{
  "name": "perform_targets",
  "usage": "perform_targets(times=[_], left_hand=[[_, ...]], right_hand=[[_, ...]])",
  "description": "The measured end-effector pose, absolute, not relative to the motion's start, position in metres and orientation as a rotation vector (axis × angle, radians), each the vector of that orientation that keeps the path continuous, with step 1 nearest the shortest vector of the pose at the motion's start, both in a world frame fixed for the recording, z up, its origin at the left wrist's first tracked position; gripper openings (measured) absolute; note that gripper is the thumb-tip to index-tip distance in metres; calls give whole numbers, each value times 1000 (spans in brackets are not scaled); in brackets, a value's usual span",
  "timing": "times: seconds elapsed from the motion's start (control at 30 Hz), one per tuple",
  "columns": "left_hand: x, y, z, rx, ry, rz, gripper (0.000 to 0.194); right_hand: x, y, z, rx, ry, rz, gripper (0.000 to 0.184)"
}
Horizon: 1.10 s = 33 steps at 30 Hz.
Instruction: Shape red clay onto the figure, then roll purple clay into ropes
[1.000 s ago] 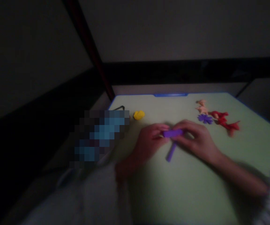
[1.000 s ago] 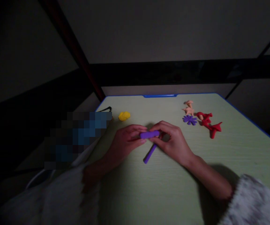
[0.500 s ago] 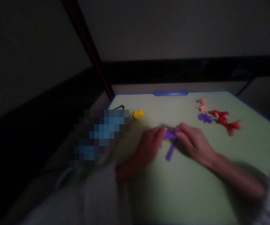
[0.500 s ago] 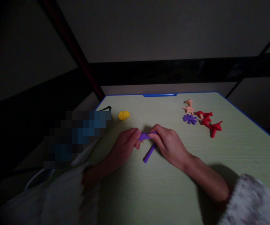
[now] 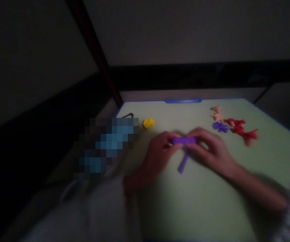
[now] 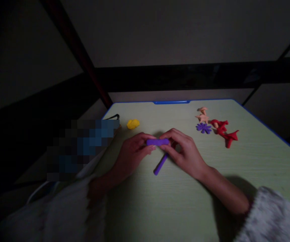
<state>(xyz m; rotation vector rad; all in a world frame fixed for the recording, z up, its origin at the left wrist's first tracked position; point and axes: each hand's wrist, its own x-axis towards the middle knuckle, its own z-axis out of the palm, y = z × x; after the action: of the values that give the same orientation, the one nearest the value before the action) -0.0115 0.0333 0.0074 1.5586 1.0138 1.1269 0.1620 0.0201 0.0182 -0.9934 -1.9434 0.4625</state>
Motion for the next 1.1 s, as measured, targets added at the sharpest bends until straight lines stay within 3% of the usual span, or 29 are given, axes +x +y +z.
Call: perform_targets(times=[0.07, 0.23, 0.43, 0.53, 0.67, 0.93, 1.1], left_hand=[[-12, 33, 8, 1550, 1006, 1113, 6], [-14, 31, 9, 1629, 1088, 1084, 34], [-12, 31, 7, 1608, 1064, 1048, 41], [-10, 29, 10, 1598, 1000, 1041, 35], [-9, 28, 14, 1608, 943, 1007, 19], [-12, 28, 8, 1695, 1026, 995, 39], [-10, 29, 11, 1567, 948, 1056, 10]], right_hand=[[163, 19, 19, -1012, -1955, 449, 12], [164, 17, 19, -1022, -2010, 369, 21], [160, 16, 13, -862, -2047, 261, 24], [159, 16, 13, -848, -2031, 245, 10], [161, 16, 15, -869, -2059, 245, 8], [160, 17, 16, -934, -2150, 182, 23], [161, 19, 17, -947, -1984, 384, 7]])
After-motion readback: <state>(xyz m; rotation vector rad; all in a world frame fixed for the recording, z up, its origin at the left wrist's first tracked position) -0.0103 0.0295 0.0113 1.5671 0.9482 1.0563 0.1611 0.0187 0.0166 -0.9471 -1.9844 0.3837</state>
